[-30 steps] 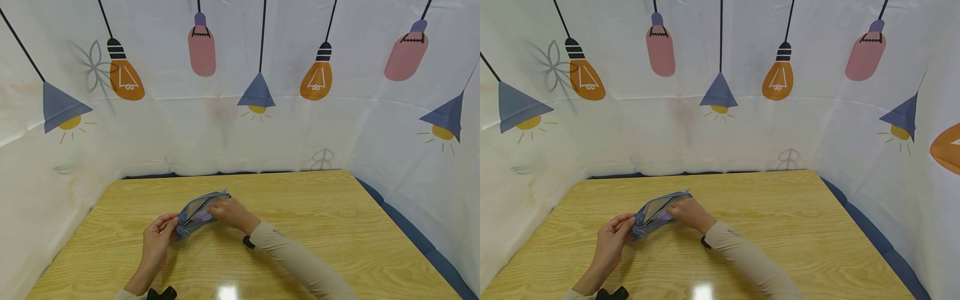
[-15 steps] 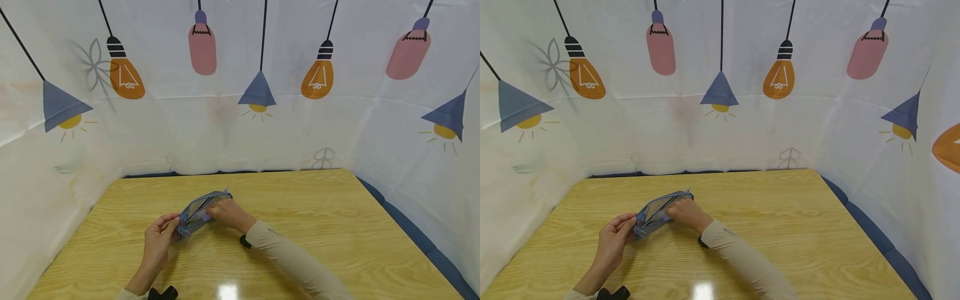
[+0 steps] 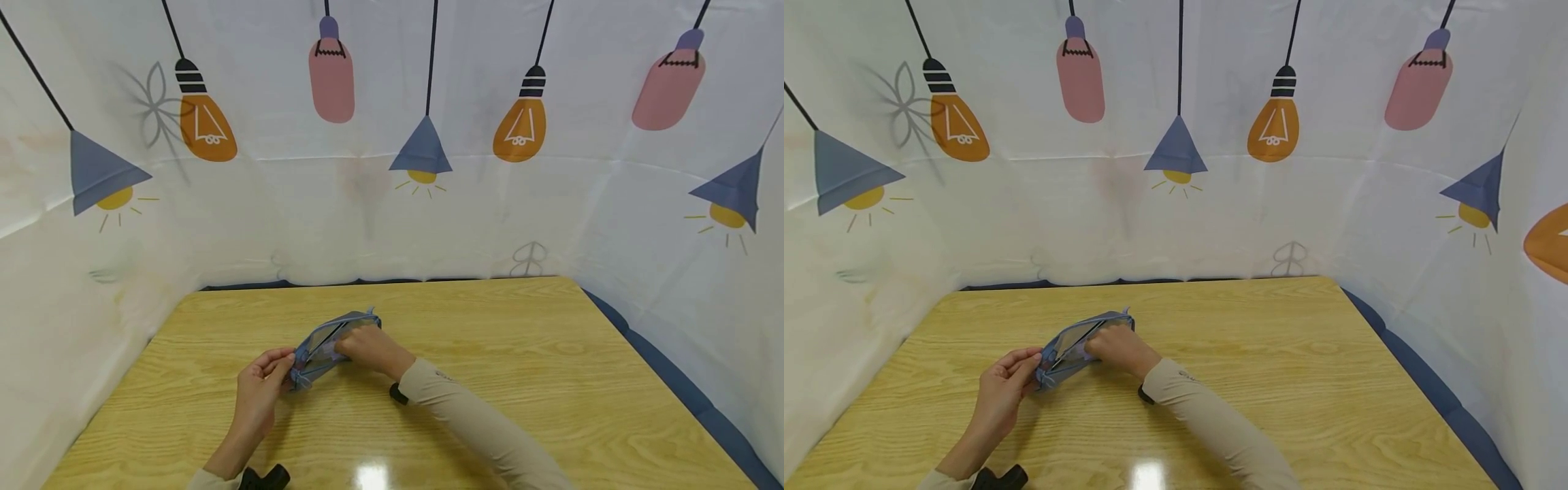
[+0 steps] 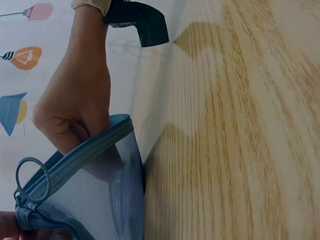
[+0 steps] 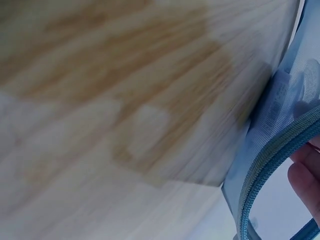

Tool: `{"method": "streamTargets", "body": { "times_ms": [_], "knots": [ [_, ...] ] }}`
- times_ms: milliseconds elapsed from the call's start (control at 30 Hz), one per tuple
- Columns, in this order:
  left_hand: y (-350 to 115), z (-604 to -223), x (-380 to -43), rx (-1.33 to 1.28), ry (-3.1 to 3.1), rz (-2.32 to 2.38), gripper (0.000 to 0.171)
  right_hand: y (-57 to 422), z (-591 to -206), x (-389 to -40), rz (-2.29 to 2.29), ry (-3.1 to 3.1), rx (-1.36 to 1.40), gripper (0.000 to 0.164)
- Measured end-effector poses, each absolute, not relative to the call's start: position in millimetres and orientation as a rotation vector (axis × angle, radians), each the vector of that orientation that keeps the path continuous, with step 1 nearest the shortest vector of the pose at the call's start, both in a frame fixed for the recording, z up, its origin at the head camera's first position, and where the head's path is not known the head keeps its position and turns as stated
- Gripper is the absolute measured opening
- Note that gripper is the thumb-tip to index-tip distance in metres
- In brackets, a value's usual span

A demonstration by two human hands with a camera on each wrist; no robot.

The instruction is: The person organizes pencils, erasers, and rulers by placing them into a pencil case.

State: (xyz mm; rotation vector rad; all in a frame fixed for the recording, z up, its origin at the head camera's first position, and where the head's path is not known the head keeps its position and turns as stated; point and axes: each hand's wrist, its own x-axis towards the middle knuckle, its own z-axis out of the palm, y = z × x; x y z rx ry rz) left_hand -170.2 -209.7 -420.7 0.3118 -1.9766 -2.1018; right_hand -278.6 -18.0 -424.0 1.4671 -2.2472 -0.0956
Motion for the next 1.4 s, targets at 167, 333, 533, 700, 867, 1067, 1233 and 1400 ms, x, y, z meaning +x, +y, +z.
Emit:
{"method": "streamTargets", "body": {
  "times_ms": [167,333,533,700,867,1067,1233,1400],
  "knots": [
    [-210.3,-420.8,-170.3,0.309,-1.978,-2.098,0.021,-17.8,-423.7,-278.2,-0.085,-2.305,1.486,0.018],
    [-210.1,-420.6,-172.4,0.293,-1.967,-2.107,0.021,-15.6,-422.3,-278.0,-0.066,-2.372,1.508,0.017],
    [-210.4,-419.2,-177.1,0.283,-1.965,-2.119,0.022,-5.9,-415.2,-276.9,-0.036,-2.334,1.515,0.017],
    [-210.4,-418.9,-180.8,0.265,-1.975,-2.135,0.024,10.4,-407.4,-274.0,0.038,-2.292,1.436,0.012],
    [-210.1,-418.8,-183.6,0.247,-2.035,-2.084,0.023,35.4,-400.2,-270.2,0.246,-2.378,1.422,0.009],
    [-215.5,-415.0,-187.2,0.14,-2.306,-1.791,0.018,70.9,-388.3,-265.4,0.3,-2.344,1.296,0.012],
    [-219.6,-414.0,-188.4,0.031,-2.414,-1.666,0.015,101.2,-379.3,-258.9,0.356,-2.313,1.197,0.015],
    [-221.7,-418.6,-186.0,-0.149,-2.461,-1.511,0.011,126.9,-377.1,-249.1,0.372,-2.282,1.161,0.015]
  ]
}}
